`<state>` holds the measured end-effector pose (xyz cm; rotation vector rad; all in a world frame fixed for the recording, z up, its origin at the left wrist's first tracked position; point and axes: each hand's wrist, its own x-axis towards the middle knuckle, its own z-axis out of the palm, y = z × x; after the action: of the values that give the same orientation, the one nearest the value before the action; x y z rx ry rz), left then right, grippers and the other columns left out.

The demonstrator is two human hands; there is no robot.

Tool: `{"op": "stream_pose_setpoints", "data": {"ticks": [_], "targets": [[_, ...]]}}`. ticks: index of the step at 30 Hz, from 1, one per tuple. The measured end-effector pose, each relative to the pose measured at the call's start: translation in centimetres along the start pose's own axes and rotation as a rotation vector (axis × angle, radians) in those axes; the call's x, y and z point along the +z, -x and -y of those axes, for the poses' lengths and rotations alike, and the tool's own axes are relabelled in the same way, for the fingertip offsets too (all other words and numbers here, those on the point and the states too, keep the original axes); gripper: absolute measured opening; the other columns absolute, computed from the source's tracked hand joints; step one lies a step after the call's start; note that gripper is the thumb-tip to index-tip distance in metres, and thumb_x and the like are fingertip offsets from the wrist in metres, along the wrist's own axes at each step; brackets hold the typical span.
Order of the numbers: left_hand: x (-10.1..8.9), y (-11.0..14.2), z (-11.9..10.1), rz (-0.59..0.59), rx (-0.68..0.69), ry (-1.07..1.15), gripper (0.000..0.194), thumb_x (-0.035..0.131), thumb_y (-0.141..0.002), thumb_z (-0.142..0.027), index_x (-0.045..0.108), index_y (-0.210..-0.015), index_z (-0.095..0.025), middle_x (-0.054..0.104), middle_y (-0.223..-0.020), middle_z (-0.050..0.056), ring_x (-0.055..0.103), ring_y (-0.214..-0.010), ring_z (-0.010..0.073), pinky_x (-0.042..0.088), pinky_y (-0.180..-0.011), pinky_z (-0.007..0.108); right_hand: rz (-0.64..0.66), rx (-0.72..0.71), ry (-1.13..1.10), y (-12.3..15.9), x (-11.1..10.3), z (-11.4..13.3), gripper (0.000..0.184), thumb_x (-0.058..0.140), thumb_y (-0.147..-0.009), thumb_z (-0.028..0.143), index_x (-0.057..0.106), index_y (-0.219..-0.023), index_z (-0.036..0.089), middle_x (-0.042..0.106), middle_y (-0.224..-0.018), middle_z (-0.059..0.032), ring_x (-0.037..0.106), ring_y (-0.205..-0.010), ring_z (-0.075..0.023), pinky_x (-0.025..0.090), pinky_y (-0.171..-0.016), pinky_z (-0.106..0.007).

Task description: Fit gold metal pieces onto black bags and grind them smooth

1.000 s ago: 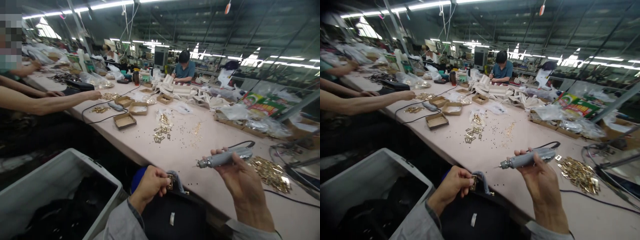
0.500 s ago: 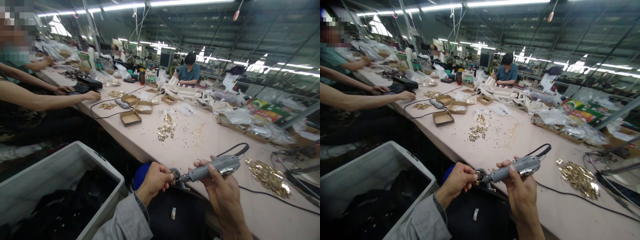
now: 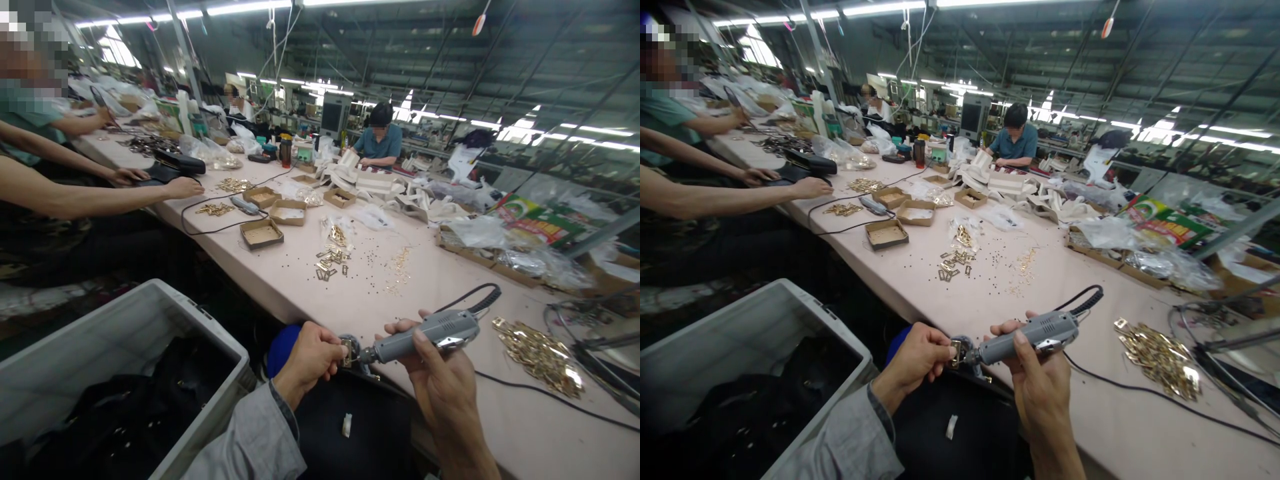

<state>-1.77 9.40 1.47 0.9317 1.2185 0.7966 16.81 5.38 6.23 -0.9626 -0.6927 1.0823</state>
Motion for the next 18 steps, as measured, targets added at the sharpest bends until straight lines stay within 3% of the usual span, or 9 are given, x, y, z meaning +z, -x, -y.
{"op": "stream_pose_setpoints", "data": {"ticks": [10, 16, 18], "targets": [[-0.1, -0.4, 0.4, -0.018, -0.01, -0.022, 0.013, 0.067, -0.065, -0.013, 0.062, -0.053, -0.014, 0.051, -0.037, -0.002, 0.041, -0.031, 0.0082, 0.028, -0.03, 0.018, 0.084, -0.072, 0.109, 0.4, 0.1, -0.4, 0.051, 0.077, -0.088, 0.034, 0.048, -0.129, 0.027, 0.074, -0.1, -0.006, 0.075, -0.094, -0.0299, 0.059, -0.09, -0.062], [0.0, -0.4, 0.4, -0.017, -0.005, -0.055, 0.013, 0.067, -0.065, -0.015, 0.063, -0.052, -0.014, 0.05, -0.036, -0.002, 0.04, -0.03, 0.0084, 0.028, -0.031, 0.019, 0.238, -0.257, 0.543, 1.5, 0.3, 0.7, 0.027, 0.068, -0.095, 0.035, 0.062, -0.118, 0.023, 0.073, -0.108, -0.0086, 0.069, -0.108, -0.0275, 0.044, -0.112, -0.057], [0.1, -0.2, 0.3, -0.012, 0.0, -0.057, 0.012, 0.068, -0.063, -0.016, 0.063, -0.052, -0.014, 0.05, -0.036, -0.002, 0.04, -0.031, 0.0084, 0.029, -0.032, 0.019, 0.316, -0.277, 0.601, 2.1, 0.9, 1.3, 0.028, 0.068, -0.095, 0.034, 0.061, -0.12, 0.024, 0.073, -0.109, -0.0076, 0.068, -0.11, -0.0262, 0.043, -0.114, -0.053]]}}
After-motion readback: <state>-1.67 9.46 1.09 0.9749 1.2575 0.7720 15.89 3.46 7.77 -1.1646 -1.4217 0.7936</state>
